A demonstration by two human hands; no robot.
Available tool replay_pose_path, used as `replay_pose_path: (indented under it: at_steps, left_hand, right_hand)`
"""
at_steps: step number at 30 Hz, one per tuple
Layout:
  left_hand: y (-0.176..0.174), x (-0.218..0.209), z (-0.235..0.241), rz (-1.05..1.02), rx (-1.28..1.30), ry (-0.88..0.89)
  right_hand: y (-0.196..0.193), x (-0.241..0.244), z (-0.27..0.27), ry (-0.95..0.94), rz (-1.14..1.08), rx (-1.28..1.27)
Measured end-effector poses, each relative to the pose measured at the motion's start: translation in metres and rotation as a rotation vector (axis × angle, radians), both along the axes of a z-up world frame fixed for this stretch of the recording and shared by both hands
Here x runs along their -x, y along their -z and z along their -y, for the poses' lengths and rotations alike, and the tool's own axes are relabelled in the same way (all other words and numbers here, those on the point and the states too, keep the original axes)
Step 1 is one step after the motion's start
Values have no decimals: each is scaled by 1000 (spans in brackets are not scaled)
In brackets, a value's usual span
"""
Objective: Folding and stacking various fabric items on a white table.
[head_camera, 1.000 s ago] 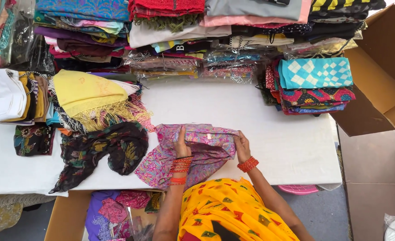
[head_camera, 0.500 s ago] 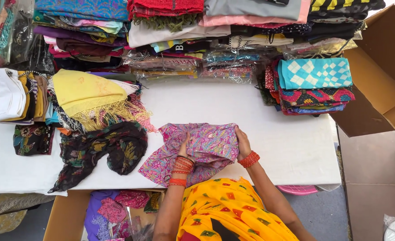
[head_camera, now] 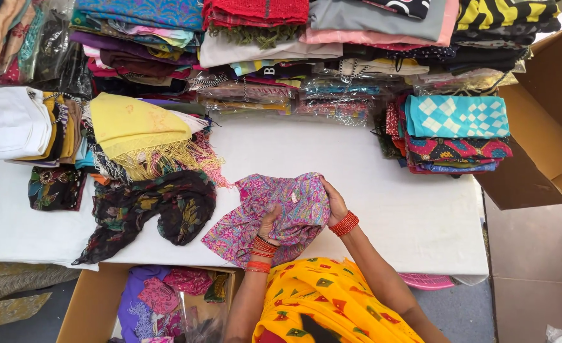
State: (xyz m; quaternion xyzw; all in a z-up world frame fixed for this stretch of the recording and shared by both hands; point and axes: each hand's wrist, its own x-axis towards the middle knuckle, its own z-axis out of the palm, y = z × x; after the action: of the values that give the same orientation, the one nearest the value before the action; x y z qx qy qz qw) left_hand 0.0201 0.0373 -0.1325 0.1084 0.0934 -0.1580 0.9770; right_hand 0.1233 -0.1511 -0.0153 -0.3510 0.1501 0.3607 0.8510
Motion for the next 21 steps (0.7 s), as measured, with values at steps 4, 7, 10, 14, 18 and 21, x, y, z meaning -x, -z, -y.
replay_pose_path:
  at_steps: [4, 7, 10, 14, 18, 21]
  left_hand:
    - [-5, -7, 0, -218, -40, -24]
    - [-21, -8, 3, -159, 110, 25]
    - [6, -9, 0, -214, 90, -18]
    - [-8, -10, 2, -308, 20, -69]
    - [-28, -11, 1, -181, 86, -36]
    - [-36, -11, -5, -85, 79, -32]
  right_hand:
    - [-3, 0, -6, -1, -13, -32]
    - [-3, 2, -8, -4, -20, -42]
    - [-4, 2, -9, -1, -49, -42]
    - [-5, 2, -7, -2, -44, -31]
    - [1, 1, -1, 26, -38, -32]
    - [35, -4, 23, 54, 23, -2]
